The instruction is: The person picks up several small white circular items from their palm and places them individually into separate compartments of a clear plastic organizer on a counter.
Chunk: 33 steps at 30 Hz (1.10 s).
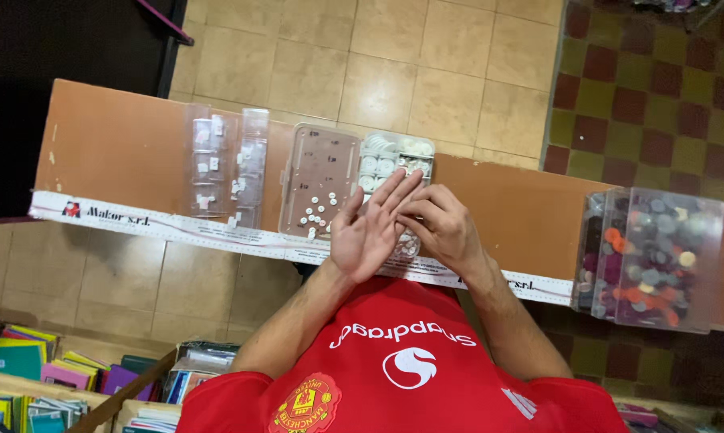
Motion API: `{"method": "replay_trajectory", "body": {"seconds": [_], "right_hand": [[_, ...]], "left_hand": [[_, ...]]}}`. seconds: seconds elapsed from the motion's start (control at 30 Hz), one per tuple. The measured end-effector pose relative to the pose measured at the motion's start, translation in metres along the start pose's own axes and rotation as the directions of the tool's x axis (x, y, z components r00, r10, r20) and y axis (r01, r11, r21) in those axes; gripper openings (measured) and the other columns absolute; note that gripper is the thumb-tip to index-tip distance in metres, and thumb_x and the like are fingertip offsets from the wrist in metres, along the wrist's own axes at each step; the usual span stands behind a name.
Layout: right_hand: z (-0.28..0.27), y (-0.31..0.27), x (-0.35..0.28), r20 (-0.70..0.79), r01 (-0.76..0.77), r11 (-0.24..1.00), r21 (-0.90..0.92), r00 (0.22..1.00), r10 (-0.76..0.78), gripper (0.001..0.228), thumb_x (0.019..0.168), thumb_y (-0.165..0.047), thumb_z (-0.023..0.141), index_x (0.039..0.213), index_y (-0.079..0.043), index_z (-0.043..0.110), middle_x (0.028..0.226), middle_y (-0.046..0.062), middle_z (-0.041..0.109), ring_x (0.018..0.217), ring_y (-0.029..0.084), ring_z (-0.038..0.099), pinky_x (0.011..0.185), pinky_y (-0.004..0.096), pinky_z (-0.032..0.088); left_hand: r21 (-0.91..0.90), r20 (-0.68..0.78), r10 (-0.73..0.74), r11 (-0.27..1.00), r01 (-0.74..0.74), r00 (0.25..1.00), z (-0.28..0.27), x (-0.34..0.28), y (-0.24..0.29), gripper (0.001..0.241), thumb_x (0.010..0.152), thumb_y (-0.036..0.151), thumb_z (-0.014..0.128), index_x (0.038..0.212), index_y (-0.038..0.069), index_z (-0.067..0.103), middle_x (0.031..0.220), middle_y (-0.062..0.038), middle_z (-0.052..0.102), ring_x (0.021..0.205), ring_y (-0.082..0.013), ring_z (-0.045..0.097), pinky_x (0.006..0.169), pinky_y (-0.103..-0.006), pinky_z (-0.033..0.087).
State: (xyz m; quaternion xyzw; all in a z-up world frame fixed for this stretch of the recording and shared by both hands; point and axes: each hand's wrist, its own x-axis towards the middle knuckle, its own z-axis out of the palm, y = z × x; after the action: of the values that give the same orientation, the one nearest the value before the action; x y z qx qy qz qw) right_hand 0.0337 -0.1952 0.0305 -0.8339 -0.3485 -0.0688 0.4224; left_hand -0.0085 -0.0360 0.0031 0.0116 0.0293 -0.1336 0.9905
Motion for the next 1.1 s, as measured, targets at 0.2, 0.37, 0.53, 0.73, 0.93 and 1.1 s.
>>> {"method": "replay_trajectory", "body": {"seconds": [0.2,0.37,0.53,0.73,0.93,1.1], "right_hand": [[-0.002,0.009,-0.019,0.086,-0.138,0.987,0.087,0.988,0.131,0.009,0.092,-0.018,0.078,0.100,-0.014,0.076,0.093,0.003,0.070,0.084,0.027,0.071,0.075,0.038,0.058],[-0.005,0.012,-0.028,0.189,-0.180,0.983,0.027,0.967,0.172,0.008,0.090,-0.014,0.078,0.095,-0.009,0.075,0.090,0.009,0.071,0.083,0.033,0.070,0.073,0.043,0.057],[0.047,0.018,-0.027,0.019,-0.039,0.997,-0.067,0.999,0.040,0.015,0.093,-0.024,0.077,0.105,-0.014,0.077,0.097,0.006,0.070,0.091,0.029,0.069,0.079,0.041,0.056],[0.122,-0.044,0.021,0.363,0.221,0.935,-0.279,0.925,-0.110,0.068,0.080,-0.027,0.084,0.137,-0.002,0.058,0.127,0.021,0.060,0.122,0.041,0.059,0.104,0.049,0.051],[0.167,-0.053,0.029,0.405,0.181,0.835,-0.519,0.913,0.054,0.076,0.080,-0.037,0.082,0.142,-0.002,0.054,0.130,0.024,0.056,0.124,0.045,0.056,0.105,0.055,0.048],[0.183,-0.052,0.016,0.382,0.121,0.843,-0.523,0.918,0.105,0.055,0.085,-0.033,0.078,0.133,-0.012,0.063,0.128,0.015,0.059,0.122,0.037,0.058,0.096,0.045,0.051]], "left_hand": [[0.107,-0.019,0.079,0.991,-0.077,0.997,0.006,-0.008,0.035,0.073,0.103,0.045,0.036,0.160,0.001,0.024,0.165,-0.023,0.026,0.153,-0.0360,0.028,0.126,-0.0453,0.026],[0.587,0.025,0.396,0.737,-0.334,0.918,-0.011,-0.037,0.103,0.061,0.104,0.035,0.038,0.155,0.003,0.037,0.152,-0.021,0.051,0.139,-0.0330,0.053,0.120,-0.0485,0.038],[0.934,-0.030,0.675,0.281,-0.219,0.737,-0.030,-0.069,0.130,0.033,0.100,0.017,0.054,0.128,0.000,0.059,0.109,-0.020,0.070,0.104,-0.0295,0.072,0.093,-0.0375,0.059],[0.986,0.057,0.669,0.079,-0.147,0.741,-0.072,-0.079,0.131,0.023,0.095,0.000,0.057,0.117,0.001,0.065,0.100,-0.014,0.070,0.096,-0.0230,0.069,0.089,-0.0357,0.057],[0.994,0.090,0.507,-0.096,-0.047,0.857,-0.082,-0.092,0.152,0.022,0.091,0.004,0.065,0.112,0.005,0.070,0.099,-0.011,0.072,0.095,-0.0235,0.072,0.087,-0.0344,0.057],[0.991,0.101,0.433,-0.124,-0.051,0.896,-0.060,-0.093,0.162,0.022,0.090,0.001,0.066,0.111,0.004,0.070,0.099,-0.013,0.070,0.093,-0.0264,0.072,0.081,-0.0359,0.059]]}}
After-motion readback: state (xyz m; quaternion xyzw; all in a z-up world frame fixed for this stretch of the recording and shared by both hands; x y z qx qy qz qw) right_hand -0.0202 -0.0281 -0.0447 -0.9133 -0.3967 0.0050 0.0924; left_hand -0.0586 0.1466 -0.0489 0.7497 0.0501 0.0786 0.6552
